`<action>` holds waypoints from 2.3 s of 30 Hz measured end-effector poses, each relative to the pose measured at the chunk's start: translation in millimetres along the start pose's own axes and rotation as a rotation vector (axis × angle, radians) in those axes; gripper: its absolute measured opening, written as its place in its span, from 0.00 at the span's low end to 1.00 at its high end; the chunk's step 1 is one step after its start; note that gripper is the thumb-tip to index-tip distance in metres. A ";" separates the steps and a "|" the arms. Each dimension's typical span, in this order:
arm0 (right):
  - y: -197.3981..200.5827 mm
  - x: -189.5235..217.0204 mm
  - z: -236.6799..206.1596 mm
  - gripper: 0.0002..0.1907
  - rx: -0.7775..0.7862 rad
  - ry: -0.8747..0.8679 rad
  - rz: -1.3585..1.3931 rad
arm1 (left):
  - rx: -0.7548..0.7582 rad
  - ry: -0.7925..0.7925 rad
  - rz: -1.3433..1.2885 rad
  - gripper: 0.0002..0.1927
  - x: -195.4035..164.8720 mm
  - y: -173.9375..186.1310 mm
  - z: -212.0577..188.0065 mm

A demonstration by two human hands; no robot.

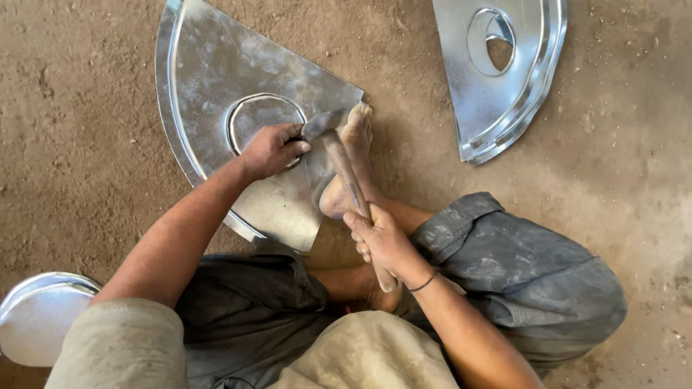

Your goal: The person sits on the dirt floor and cuts a circular hole in fan-shaped sheet metal pieces by holding a chisel-like punch against a marked circle and striking it with a hammer. The person works on one piece, sets it aside with other finished pieces, and picks up a round metal disc.

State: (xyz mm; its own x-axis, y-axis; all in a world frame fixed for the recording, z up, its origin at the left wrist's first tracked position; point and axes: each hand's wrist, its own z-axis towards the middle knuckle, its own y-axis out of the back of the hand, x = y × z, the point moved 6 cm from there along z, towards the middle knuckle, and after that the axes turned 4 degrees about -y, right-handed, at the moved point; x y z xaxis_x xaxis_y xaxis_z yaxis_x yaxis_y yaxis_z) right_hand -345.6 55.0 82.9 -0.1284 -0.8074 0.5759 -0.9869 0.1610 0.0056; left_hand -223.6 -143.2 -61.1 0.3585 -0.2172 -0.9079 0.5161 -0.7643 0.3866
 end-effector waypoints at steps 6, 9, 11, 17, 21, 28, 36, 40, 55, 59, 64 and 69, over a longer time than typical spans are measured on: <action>49.5 73.8 -88.9 0.22 -0.038 0.395 0.184 | -0.080 0.041 -0.320 0.14 6.3 -0.6 0.3; 63.8 110.4 -122.5 0.26 -0.169 0.907 0.153 | -0.023 0.008 -0.089 0.16 0.6 -1.6 -2.5; 57.0 98.7 -106.0 0.24 -0.225 1.020 0.239 | 0.003 0.012 -0.085 0.16 -0.5 -1.6 -5.0; 4.1 -6.2 4.2 0.08 -0.111 -0.034 -0.084 | -0.068 -0.143 -0.121 0.19 2.5 5.2 -2.5; 29.3 40.6 -51.4 0.17 -0.048 0.200 0.056 | -0.039 0.056 -0.622 0.18 18.8 -2.1 -0.6; 36.1 96.0 -98.4 0.20 -0.161 1.063 0.182 | 0.021 0.021 -0.148 0.21 4.8 1.2 -9.1; 6.1 -60.4 -9.9 0.11 -0.047 0.001 -0.084 | 0.015 0.154 -0.667 0.22 34.7 -10.4 -2.3; 25.0 -61.8 -44.3 0.12 -0.002 0.063 -0.062 | -0.007 0.068 -0.500 0.19 30.1 -6.8 -0.1; 8.1 -50.3 -0.9 0.10 -0.126 -0.079 -0.090 | 0.062 0.115 -0.199 0.19 21.6 0.9 -10.4; 30.6 -88.4 -42.8 0.12 0.019 -0.111 -0.089 | -0.083 0.284 -0.640 0.20 32.4 0.8 -11.9; 70.2 -142.0 -74.1 0.15 0.172 -0.122 -0.152 | -0.426 0.204 -1.035 0.19 9.5 27.5 -28.8; 91.4 -182.9 -70.5 0.19 0.230 -0.116 -0.085 | -0.594 0.246 -0.387 0.12 -11.7 64.8 -68.0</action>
State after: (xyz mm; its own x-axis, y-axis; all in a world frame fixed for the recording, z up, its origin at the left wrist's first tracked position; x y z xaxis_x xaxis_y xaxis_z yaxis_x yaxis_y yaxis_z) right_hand -405.5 257.4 35.7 -0.0418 -0.8742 0.4838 -0.9891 -0.0324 -0.1439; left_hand -141.4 -148.9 -14.5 0.1938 0.1953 -0.9614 0.9487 -0.2868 0.1330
